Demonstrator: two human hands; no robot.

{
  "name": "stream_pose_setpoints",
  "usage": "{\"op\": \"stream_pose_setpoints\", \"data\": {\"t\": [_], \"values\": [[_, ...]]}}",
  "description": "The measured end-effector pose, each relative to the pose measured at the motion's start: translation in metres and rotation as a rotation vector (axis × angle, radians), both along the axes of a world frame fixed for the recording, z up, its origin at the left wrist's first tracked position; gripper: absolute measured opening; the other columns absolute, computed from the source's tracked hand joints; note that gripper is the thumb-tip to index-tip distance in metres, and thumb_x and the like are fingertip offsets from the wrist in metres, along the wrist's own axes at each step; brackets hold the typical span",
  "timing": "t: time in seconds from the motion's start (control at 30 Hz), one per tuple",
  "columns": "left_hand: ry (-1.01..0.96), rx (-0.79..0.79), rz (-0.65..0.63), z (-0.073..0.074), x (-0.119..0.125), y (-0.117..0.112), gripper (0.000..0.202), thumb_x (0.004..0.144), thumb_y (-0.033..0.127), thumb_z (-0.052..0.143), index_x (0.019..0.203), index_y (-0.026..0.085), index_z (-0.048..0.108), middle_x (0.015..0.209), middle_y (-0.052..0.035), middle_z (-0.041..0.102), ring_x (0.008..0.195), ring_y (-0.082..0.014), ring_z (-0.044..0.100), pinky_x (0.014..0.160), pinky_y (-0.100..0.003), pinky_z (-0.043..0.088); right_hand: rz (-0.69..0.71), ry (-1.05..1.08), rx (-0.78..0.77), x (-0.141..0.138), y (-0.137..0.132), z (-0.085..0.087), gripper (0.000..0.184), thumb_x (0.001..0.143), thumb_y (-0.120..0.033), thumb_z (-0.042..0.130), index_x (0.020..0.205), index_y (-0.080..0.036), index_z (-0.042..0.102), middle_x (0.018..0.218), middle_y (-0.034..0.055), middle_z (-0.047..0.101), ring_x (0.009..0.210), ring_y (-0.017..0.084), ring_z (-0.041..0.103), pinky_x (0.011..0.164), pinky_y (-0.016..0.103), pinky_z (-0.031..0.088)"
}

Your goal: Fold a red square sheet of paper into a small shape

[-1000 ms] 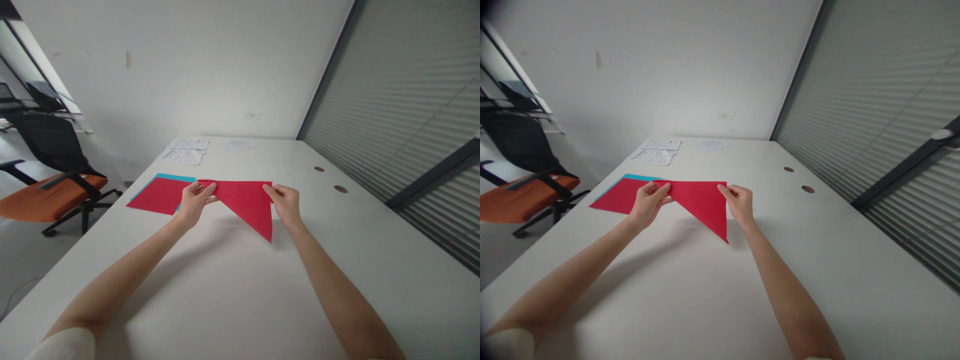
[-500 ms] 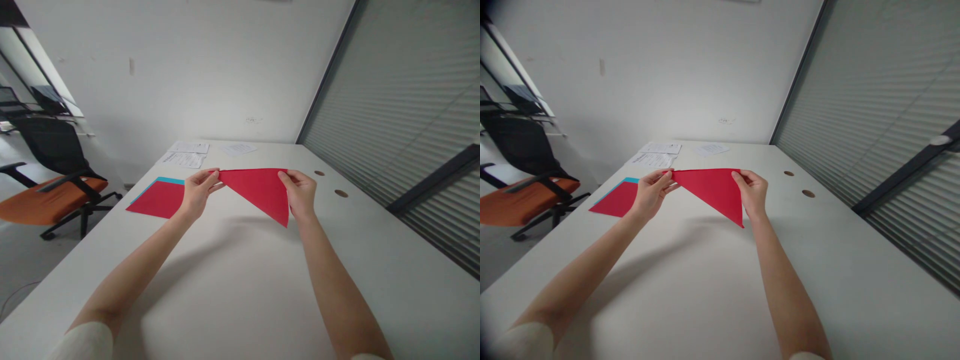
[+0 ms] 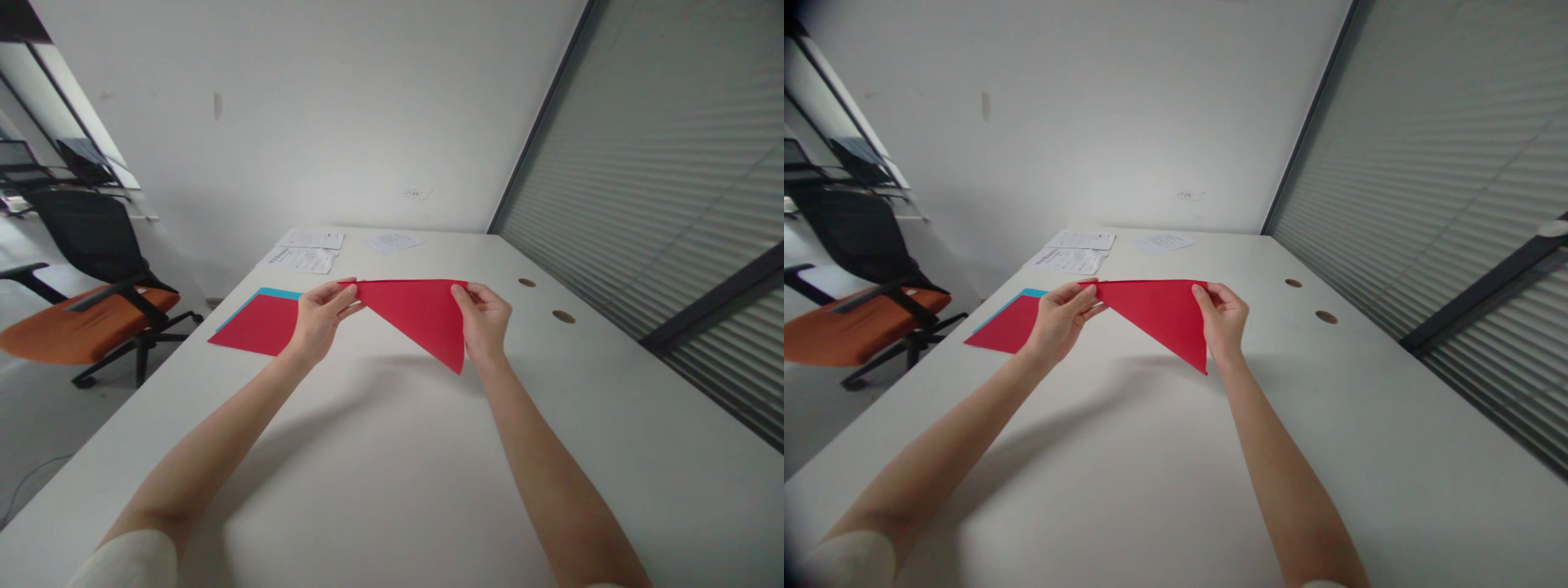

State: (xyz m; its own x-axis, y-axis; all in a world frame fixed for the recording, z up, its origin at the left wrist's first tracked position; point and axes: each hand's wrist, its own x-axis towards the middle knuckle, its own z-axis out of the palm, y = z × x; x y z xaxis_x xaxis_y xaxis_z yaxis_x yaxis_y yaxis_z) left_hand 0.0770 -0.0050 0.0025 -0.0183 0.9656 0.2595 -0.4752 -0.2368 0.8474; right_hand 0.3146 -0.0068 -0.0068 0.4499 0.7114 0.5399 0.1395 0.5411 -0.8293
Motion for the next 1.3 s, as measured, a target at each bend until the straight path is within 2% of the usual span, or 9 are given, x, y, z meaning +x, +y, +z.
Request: {"op": "stream_pose_setpoints", "data": {"t": [0.1, 0.5, 0.7, 0.87, 1.07, 1.3], "values": [[-0.004, -0.004, 0.019, 0.0007, 0.0006, -0.0002, 0.029, 0.059, 0.035, 0.088, 0.062, 0.015, 0.068, 0.072, -0.0020, 0.070, 0.074, -0.0150, 0.069, 0.085, -0.037, 0.060, 0.022, 0.020, -0.015, 0.0008, 0.0005, -0.0017, 0.029, 0.068, -0.047, 0.078, 0.074, -0.019, 0.071, 0.068, 0.0009, 0.069, 0.061, 0.015, 0.060, 0.059, 0.029, 0.050], [0.001, 0.019, 0.035, 0.0000, -0.0011, 0.0012, 0.025, 0.062, 0.034, 0.086, 0.067, 0.016, 0.069, 0.081, -0.0040, 0.073, 0.078, -0.0177, 0.071, 0.085, -0.039, 0.059, 0.011, 0.034, -0.021, 0.0034, 0.0005, -0.0030, 0.028, 0.066, -0.046, 0.080, 0.073, -0.019, 0.073, 0.066, -0.0003, 0.068, 0.059, 0.014, 0.059, 0.059, 0.029, 0.048], [-0.015, 0.036, 0.001, 0.0018, 0.0006, -0.0021, 0.026, 0.062, 0.035, 0.087, 0.074, 0.017, 0.072, 0.086, -0.0038, 0.074, 0.081, -0.0169, 0.071, 0.083, -0.036, 0.060, 0.006, 0.070, -0.017, 0.0038, 0.0003, -0.0020, 0.029, 0.065, -0.046, 0.081, 0.072, -0.019, 0.073, 0.065, -0.0003, 0.067, 0.058, 0.014, 0.057, 0.058, 0.029, 0.047], [-0.026, 0.024, 0.019, 0.0013, 0.0006, -0.0026, 0.026, 0.061, 0.034, 0.087, 0.070, 0.016, 0.071, 0.080, -0.0024, 0.072, 0.075, -0.0152, 0.071, 0.082, -0.035, 0.059, -0.006, 0.038, 0.004, 0.0040, -0.0003, -0.0015, 0.029, 0.067, -0.047, 0.080, 0.071, -0.019, 0.073, 0.063, -0.0009, 0.065, 0.058, 0.014, 0.057, 0.060, 0.029, 0.048], [-0.037, 0.009, 0.065, 0.0005, -0.0009, -0.0013, 0.026, 0.060, 0.036, 0.088, 0.068, 0.018, 0.071, 0.071, -0.0002, 0.071, 0.067, -0.0134, 0.069, 0.075, -0.030, 0.059, -0.023, 0.005, -0.018, 0.0032, -0.0018, -0.0007, 0.030, 0.068, -0.048, 0.078, 0.073, -0.019, 0.073, 0.065, -0.0002, 0.066, 0.059, 0.015, 0.058, 0.058, 0.029, 0.047], [-0.039, 0.008, 0.087, 0.0019, -0.0002, -0.0033, 0.026, 0.059, 0.038, 0.088, 0.070, 0.019, 0.073, 0.080, -0.0021, 0.074, 0.071, -0.0140, 0.070, 0.071, -0.029, 0.059, -0.005, 0.022, 0.001, 0.0041, -0.0008, -0.0020, 0.027, 0.068, -0.045, 0.079, 0.072, -0.020, 0.073, 0.066, -0.0004, 0.066, 0.061, 0.014, 0.058, 0.061, 0.029, 0.048]]}}
